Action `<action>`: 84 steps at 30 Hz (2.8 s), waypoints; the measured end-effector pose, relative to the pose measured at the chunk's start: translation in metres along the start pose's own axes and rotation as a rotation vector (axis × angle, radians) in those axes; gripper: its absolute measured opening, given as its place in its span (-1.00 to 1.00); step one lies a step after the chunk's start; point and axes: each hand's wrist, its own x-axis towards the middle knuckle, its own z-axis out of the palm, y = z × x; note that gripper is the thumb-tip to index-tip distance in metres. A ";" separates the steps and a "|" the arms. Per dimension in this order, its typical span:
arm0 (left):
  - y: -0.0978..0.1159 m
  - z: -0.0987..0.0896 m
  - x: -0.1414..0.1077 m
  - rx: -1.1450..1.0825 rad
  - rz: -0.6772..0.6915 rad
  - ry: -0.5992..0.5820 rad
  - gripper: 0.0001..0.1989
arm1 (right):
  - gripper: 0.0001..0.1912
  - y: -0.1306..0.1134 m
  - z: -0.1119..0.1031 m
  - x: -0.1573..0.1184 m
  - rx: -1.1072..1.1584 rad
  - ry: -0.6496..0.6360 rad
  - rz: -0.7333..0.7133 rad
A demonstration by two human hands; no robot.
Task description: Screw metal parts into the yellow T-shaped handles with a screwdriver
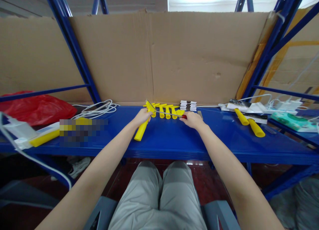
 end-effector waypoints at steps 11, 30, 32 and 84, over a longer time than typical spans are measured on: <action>-0.004 0.001 0.003 0.001 -0.001 -0.026 -0.74 | -0.72 -0.001 0.000 -0.002 -0.036 -0.018 0.039; -0.004 -0.001 0.002 0.006 0.013 -0.001 -0.71 | -0.78 0.002 0.002 -0.001 0.020 0.001 -0.011; -0.005 -0.001 0.002 0.018 0.016 -0.002 -0.68 | -0.77 0.002 0.003 -0.001 0.067 -0.017 -0.025; -0.007 -0.001 0.004 0.013 -0.016 -0.020 -0.74 | -0.92 0.014 0.007 0.002 0.096 0.061 0.031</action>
